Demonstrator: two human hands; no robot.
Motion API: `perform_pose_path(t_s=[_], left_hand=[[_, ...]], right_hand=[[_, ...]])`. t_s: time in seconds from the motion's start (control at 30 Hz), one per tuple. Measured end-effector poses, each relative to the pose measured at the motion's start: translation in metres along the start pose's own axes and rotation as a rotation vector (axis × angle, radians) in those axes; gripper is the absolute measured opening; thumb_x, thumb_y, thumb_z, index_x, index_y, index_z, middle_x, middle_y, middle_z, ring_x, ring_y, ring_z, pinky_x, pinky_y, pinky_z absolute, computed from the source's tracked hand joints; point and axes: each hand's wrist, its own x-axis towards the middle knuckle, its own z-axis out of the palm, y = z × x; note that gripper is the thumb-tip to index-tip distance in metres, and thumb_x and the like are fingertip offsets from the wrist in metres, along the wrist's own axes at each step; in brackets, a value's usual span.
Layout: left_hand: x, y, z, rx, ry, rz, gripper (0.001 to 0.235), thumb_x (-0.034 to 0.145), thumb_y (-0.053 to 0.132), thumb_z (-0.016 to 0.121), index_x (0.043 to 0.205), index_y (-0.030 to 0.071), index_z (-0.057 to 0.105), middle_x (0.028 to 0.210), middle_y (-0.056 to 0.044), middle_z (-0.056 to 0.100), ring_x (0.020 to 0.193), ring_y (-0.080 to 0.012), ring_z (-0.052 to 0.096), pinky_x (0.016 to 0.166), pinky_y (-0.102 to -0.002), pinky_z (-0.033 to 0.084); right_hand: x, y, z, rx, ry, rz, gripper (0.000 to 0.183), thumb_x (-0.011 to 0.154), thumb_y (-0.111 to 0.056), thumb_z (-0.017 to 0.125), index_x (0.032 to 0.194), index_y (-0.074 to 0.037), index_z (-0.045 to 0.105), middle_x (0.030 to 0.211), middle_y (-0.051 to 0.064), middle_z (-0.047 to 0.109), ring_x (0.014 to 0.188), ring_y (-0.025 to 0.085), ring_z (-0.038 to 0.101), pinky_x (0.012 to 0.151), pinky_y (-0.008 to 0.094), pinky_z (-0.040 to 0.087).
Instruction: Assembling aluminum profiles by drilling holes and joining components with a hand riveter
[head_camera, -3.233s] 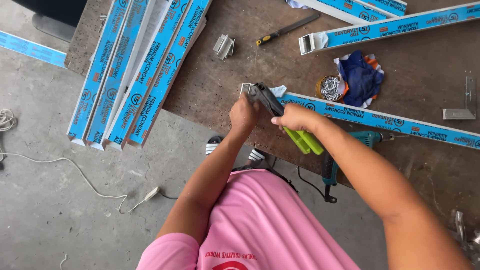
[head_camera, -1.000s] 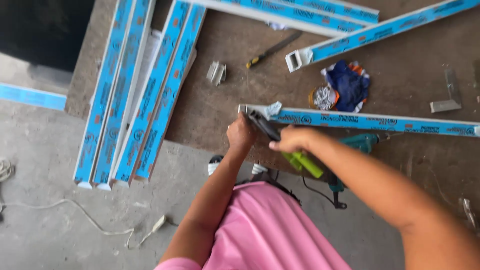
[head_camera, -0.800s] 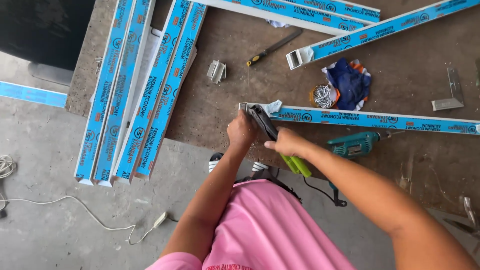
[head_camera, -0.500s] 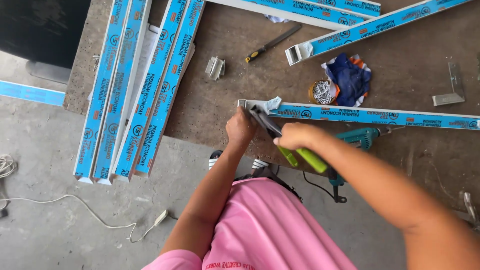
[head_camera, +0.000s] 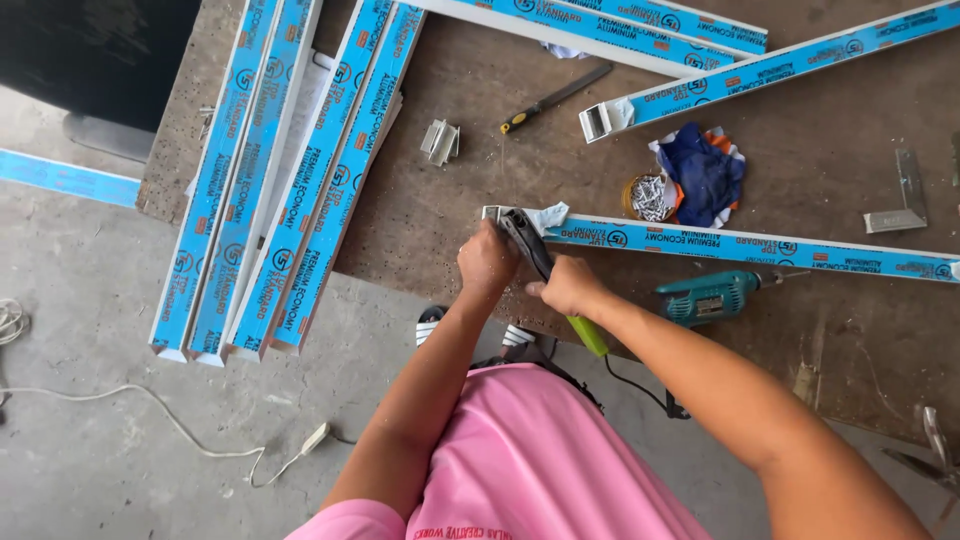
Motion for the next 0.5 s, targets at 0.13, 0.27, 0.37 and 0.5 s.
perform_pose_path(t_s=[0.13, 0.27, 0.37, 0.5], left_hand=[[-0.001, 0.007, -0.012, -0.028, -0.075, -0.004, 0.023, 0.086, 0.031, 0.058, 0.096, 0.012, 0.051, 0.076, -0.015, 0.073, 0.078, -0.0405, 0.077, 0.073, -0.052, 0.062], [-0.005, 0.010, -0.022, -0.029, -0.101, 0.014, 0.024, 0.086, 0.031, 0.059, 0.097, 0.012, 0.051, 0.077, -0.016, 0.073, 0.080, -0.0407, 0.077, 0.074, -0.052, 0.062], [-0.005, 0.008, -0.025, -0.021, -0.090, 0.025, 0.026, 0.085, 0.033, 0.063, 0.096, 0.012, 0.054, 0.076, -0.013, 0.073, 0.080, -0.0386, 0.077, 0.072, -0.049, 0.062], [-0.003, 0.007, -0.012, -0.064, -0.096, -0.012, 0.024, 0.085, 0.032, 0.058, 0.097, 0.012, 0.052, 0.078, -0.016, 0.074, 0.081, -0.0421, 0.077, 0.074, -0.054, 0.061]], right_hand=[[-0.017, -0.011, -0.049, -0.264, -0.160, -0.022, 0.060, 0.092, -0.058, 0.065, 0.124, -0.008, 0.071, 0.118, 0.016, 0.076, 0.118, 0.031, 0.070, 0.095, 0.045, 0.058], [-0.051, -0.050, -0.091, -0.296, -0.364, 0.040, 0.066, 0.095, -0.051, 0.061, 0.130, 0.005, 0.067, 0.127, 0.024, 0.071, 0.122, 0.038, 0.067, 0.097, 0.050, 0.056], [-0.032, -0.024, -0.054, 0.022, -0.350, 0.132, 0.069, 0.097, -0.047, 0.063, 0.135, 0.011, 0.059, 0.129, 0.031, 0.065, 0.122, 0.044, 0.065, 0.090, 0.057, 0.056], [-0.021, -0.005, -0.021, 0.173, -0.197, 0.062, 0.041, 0.093, -0.038, 0.065, 0.081, -0.002, 0.081, 0.114, 0.026, 0.072, 0.106, 0.037, 0.071, 0.089, 0.040, 0.054]])
